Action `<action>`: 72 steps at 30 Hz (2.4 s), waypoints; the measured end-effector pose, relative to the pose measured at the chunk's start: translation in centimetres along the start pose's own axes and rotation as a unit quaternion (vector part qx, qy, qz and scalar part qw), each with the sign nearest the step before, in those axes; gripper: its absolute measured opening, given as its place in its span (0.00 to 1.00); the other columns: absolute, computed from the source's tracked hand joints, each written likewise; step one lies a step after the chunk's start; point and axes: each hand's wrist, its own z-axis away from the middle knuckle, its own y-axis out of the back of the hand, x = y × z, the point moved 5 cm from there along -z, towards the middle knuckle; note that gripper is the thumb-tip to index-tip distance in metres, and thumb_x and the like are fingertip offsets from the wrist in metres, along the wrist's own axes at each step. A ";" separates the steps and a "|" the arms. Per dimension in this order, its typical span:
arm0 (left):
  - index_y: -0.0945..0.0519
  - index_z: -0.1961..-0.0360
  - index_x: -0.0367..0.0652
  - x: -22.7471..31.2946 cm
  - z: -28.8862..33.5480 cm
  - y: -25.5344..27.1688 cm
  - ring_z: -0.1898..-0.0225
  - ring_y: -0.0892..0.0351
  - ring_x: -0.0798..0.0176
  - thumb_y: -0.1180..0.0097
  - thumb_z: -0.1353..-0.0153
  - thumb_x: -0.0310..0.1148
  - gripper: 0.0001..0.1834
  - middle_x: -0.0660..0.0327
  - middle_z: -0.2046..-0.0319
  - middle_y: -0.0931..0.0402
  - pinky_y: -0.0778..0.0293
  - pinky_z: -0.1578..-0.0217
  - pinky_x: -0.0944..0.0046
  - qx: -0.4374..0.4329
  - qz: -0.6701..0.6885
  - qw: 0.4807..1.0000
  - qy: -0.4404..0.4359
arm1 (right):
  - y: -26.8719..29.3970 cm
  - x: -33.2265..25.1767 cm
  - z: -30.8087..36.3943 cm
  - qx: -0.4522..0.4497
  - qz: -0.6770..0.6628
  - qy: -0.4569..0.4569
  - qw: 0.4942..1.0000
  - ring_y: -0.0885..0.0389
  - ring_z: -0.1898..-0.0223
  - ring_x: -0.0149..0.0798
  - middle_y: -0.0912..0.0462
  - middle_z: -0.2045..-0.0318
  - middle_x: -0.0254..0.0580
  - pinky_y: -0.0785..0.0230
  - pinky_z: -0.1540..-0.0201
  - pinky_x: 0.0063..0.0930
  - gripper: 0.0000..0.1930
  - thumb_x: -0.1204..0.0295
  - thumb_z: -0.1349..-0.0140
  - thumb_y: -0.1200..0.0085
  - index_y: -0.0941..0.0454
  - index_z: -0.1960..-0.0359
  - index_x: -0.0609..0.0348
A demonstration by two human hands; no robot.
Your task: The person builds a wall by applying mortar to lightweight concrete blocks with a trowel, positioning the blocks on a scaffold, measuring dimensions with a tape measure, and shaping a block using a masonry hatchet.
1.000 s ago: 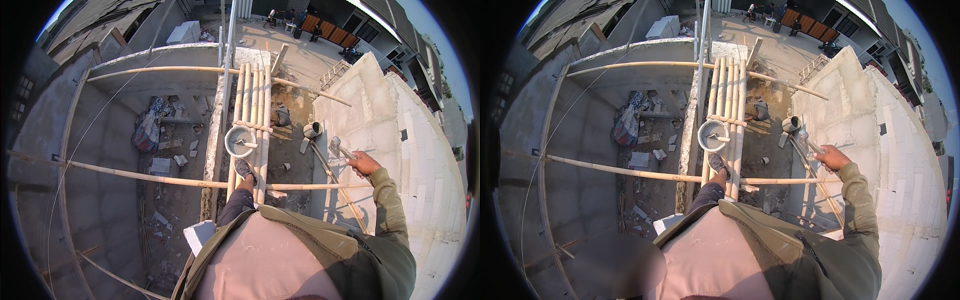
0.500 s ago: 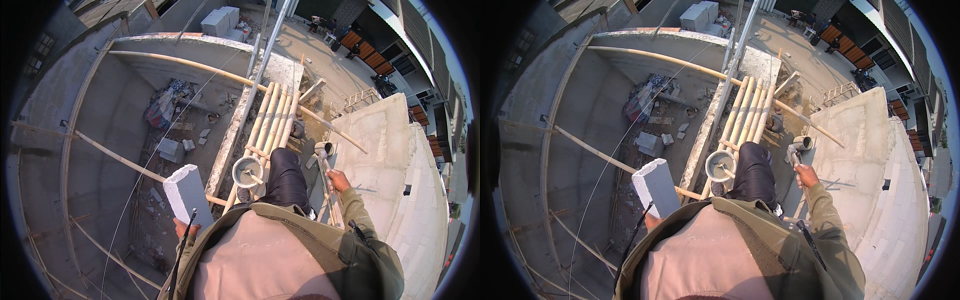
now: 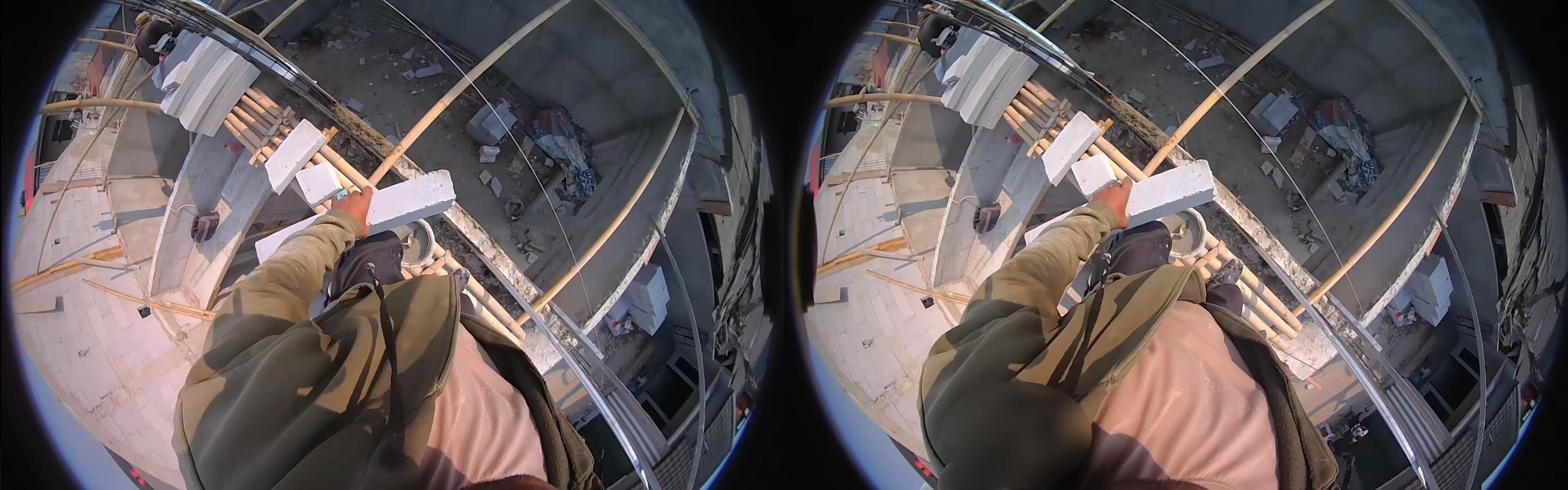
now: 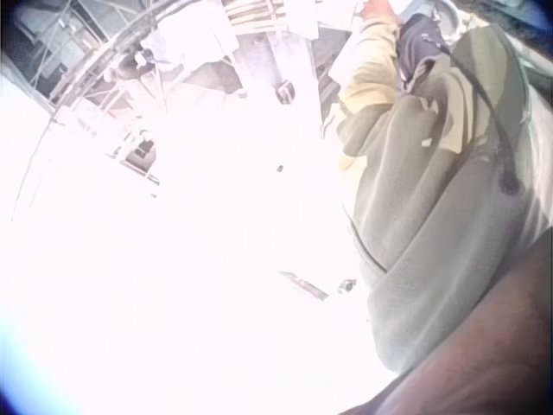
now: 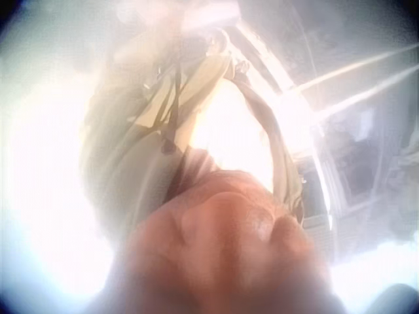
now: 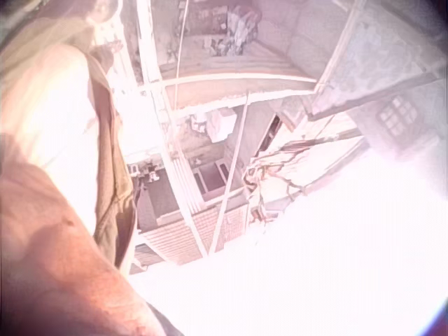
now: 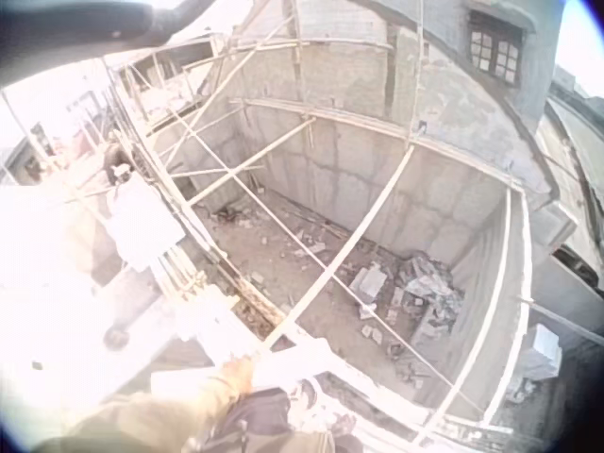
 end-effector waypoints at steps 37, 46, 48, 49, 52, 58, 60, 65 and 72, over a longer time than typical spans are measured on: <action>0.39 0.41 0.33 -30.5 5.7 -36.8 0.55 0.16 0.45 0.18 0.63 0.33 0.51 0.45 0.56 0.19 0.20 0.52 0.49 0.201 0.537 0.657 0.489 | -58.2 -35.3 -47.6 -0.015 0.355 0.310 0.882 0.15 0.55 0.65 0.15 0.58 0.65 0.24 0.50 0.51 0.19 0.61 0.36 0.47 0.18 0.54 0.65; 0.38 0.38 0.30 -32.9 -5.6 -34.1 0.45 0.24 0.55 0.26 0.55 0.19 0.43 0.46 0.45 0.27 0.26 0.42 0.57 0.327 0.637 0.623 0.316 | -53.9 -8.6 -47.2 -0.106 0.370 -0.123 0.915 0.12 0.61 0.55 0.13 0.69 0.60 0.21 0.56 0.49 0.23 0.54 0.35 0.46 0.16 0.73 0.67; 0.38 0.38 0.30 -32.7 -8.8 -33.4 0.43 0.25 0.55 0.26 0.55 0.18 0.44 0.46 0.44 0.28 0.27 0.41 0.57 0.335 0.636 0.636 0.278 | -56.8 -6.2 -49.7 -0.096 0.397 0.017 0.913 0.12 0.59 0.55 0.13 0.65 0.59 0.21 0.54 0.49 0.22 0.53 0.34 0.46 0.16 0.64 0.63; 0.38 0.37 0.30 -32.5 -9.9 -33.1 0.42 0.26 0.56 0.25 0.55 0.19 0.45 0.47 0.43 0.28 0.28 0.39 0.57 0.335 0.644 0.628 0.281 | -58.5 -6.1 -50.3 -0.090 0.397 0.059 0.911 0.12 0.58 0.56 0.13 0.63 0.58 0.21 0.53 0.50 0.21 0.52 0.34 0.45 0.17 0.59 0.61; 0.40 0.35 0.30 -31.8 -12.2 -33.5 0.41 0.27 0.57 0.25 0.55 0.18 0.47 0.47 0.42 0.29 0.29 0.39 0.57 0.341 0.682 0.593 0.259 | -61.8 -8.3 -49.2 -0.119 0.413 0.081 0.899 0.13 0.56 0.57 0.13 0.59 0.57 0.21 0.52 0.51 0.20 0.55 0.35 0.43 0.20 0.48 0.56; 0.26 0.40 0.33 -29.6 -19.2 -34.4 0.46 0.23 0.57 0.25 0.53 0.21 0.36 0.54 0.45 0.24 0.28 0.41 0.58 0.335 0.601 0.707 0.164 | -55.9 -7.9 -47.4 -0.175 0.255 -0.014 0.951 0.14 0.71 0.49 0.15 0.68 0.53 0.22 0.71 0.42 0.13 0.64 0.33 0.47 0.22 0.62 0.64; 0.24 0.42 0.33 -30.0 -19.3 -35.0 0.49 0.22 0.56 0.25 0.53 0.20 0.35 0.54 0.48 0.22 0.27 0.42 0.57 0.331 0.583 0.722 0.171 | -53.2 -8.7 -44.9 -0.012 0.032 -0.126 0.991 0.19 0.82 0.48 0.19 0.71 0.54 0.29 0.84 0.42 0.17 0.61 0.29 0.50 0.30 0.58 0.67; 0.22 0.44 0.33 -30.0 -22.3 -37.0 0.50 0.21 0.56 0.24 0.54 0.21 0.33 0.55 0.51 0.20 0.25 0.44 0.57 0.331 0.591 0.728 0.109 | -45.8 -7.8 -44.0 0.054 0.305 0.164 0.936 0.17 0.71 0.67 0.17 0.65 0.64 0.22 0.65 0.54 0.17 0.63 0.29 0.53 0.30 0.49 0.66; 0.24 0.41 0.33 -32.9 -19.1 -41.1 0.45 0.23 0.55 0.22 0.54 0.27 0.38 0.53 0.46 0.22 0.27 0.41 0.56 0.269 0.603 0.717 0.224 | -48.6 -9.1 -48.2 -0.167 0.134 -0.071 0.974 0.14 0.66 0.63 0.15 0.71 0.60 0.21 0.59 0.51 0.19 0.59 0.30 0.48 0.20 0.53 0.65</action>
